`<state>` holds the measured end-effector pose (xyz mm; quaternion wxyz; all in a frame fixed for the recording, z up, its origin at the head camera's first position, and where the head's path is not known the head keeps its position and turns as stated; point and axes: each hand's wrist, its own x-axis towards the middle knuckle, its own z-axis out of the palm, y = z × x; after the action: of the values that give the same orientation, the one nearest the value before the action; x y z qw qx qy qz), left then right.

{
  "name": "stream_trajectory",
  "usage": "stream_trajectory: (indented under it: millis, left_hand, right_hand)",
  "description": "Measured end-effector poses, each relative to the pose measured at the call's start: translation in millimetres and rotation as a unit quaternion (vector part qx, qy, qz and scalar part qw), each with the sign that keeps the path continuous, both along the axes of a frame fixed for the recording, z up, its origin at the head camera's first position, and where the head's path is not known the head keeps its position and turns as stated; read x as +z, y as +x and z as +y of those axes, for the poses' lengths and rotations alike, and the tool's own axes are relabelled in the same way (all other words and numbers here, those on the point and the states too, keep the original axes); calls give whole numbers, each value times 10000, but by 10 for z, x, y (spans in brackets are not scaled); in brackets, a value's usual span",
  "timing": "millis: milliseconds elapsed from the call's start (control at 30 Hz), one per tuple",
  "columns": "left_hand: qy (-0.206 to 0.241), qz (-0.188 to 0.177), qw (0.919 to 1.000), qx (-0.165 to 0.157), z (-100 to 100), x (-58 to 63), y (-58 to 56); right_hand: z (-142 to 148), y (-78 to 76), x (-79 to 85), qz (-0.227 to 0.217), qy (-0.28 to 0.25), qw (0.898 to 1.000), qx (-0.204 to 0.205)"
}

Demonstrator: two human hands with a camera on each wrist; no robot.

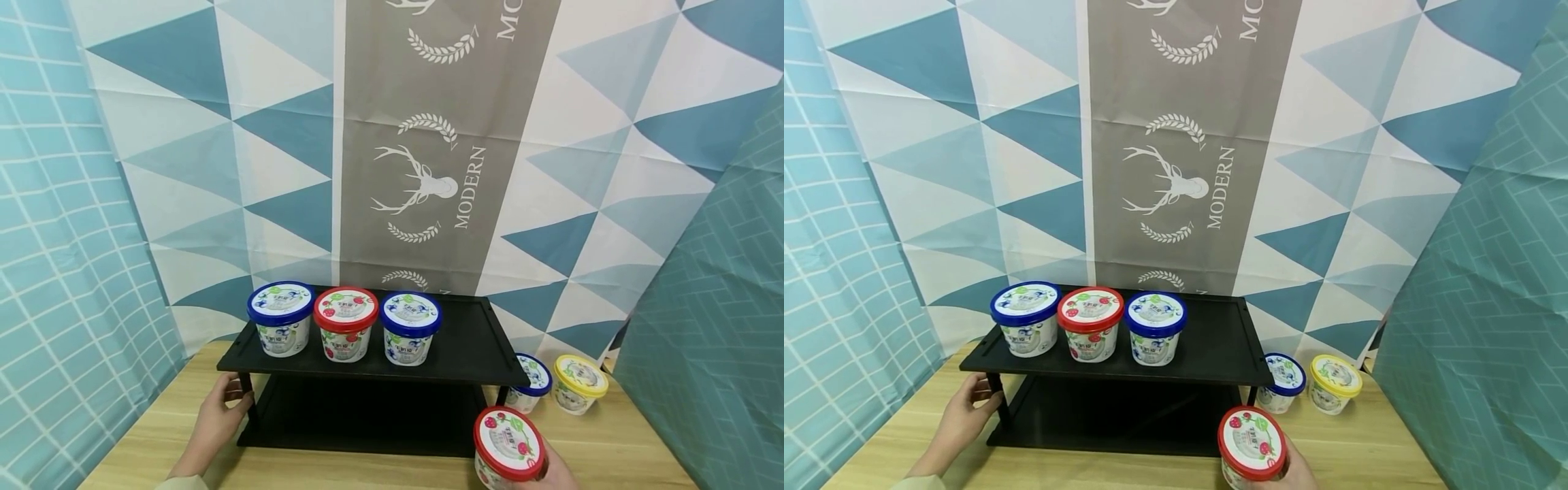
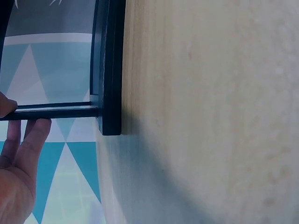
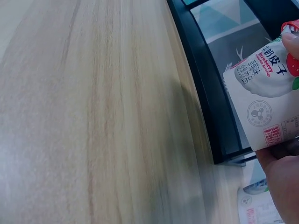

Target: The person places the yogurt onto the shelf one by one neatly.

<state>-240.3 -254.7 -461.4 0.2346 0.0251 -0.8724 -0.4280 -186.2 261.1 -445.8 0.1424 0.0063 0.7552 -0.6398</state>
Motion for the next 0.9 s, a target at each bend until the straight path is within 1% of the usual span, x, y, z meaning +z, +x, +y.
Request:
stream_trajectory:
  millis: [167, 400, 567, 600, 700, 900]
  left_hand:
    - [-33, -10, 10000, 12, -5, -1, -15]
    - [-17, -69, 10000, 17, -15, 4, -21]
    - [128, -160, 9998, -77, -17, -8, -12]
    - [131, -182, 9997, -89, -17, -7, -10]
    - [129, -200, 9997, -105, -17, -6, -7]
    - [89, -188, 9998, -75, -6, 2, 5]
  right_hand:
    - [-53, -19, 6, 44, 136, 9999, 2]
    - [-146, -50, 35, 184, 507, 9985, -8]
    - [-207, -60, 44, 260, 550, 9981, 91]
    - [-220, -65, 48, 281, 618, 9976, 91]
    - [-259, -73, 63, 329, 607, 9975, 167]
    - [-337, -97, 63, 366, 660, 9970, 177]
